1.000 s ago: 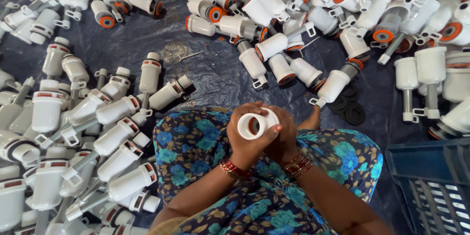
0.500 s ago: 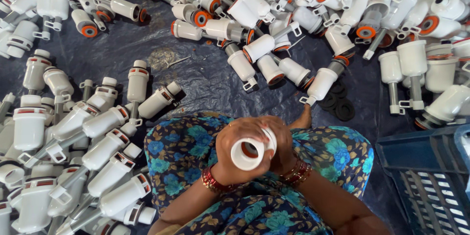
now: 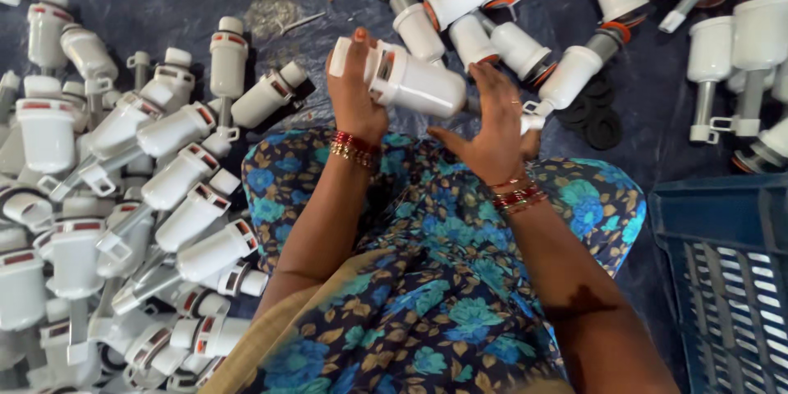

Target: The person sits on a tarp and assembles white cylindrical plastic parts with orange rings and black rubber gaskets. They pick up a cylinder, insert a gasket, attach a white cap, and place the finished unit aside, repeating this process for multiple units.

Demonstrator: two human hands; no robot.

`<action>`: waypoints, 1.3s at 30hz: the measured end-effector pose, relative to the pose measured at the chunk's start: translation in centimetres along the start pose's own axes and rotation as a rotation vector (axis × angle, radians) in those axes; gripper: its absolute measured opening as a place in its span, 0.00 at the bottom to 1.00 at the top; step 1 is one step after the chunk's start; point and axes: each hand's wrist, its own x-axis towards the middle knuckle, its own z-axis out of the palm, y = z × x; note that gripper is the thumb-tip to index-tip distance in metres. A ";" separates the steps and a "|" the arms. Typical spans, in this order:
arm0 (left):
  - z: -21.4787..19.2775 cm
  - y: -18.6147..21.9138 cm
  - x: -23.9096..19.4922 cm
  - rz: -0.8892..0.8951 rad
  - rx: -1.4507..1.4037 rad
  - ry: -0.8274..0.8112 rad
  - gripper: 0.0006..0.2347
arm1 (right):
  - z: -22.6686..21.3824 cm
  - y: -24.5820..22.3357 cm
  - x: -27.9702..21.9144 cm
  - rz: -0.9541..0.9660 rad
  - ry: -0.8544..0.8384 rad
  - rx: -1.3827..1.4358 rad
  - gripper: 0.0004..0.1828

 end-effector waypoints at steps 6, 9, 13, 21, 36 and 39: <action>0.4 -1.3 -0.6 -0.161 -0.055 0.146 0.13 | 0.8 0.0 -1.2 -0.076 -0.062 -0.235 0.48; 0.8 -1.4 -2.1 -0.208 -0.090 0.091 0.14 | 1.3 -0.5 -1.0 -0.038 -0.051 -0.187 0.49; 1.6 -1.4 -3.5 -0.267 -0.069 0.142 0.13 | 1.9 -0.5 -0.4 0.016 -0.064 -0.193 0.48; 1.9 -1.9 -5.9 -0.070 0.234 0.205 0.14 | 3.4 0.0 -1.9 0.008 -0.013 -0.075 0.44; 3.2 2.3 -9.2 0.400 0.549 -0.465 0.14 | 3.0 -0.4 -3.9 -0.124 0.158 0.137 0.46; 2.9 3.5 -9.1 0.385 0.624 -0.539 0.14 | 3.2 -0.7 -3.5 -0.182 0.121 0.256 0.43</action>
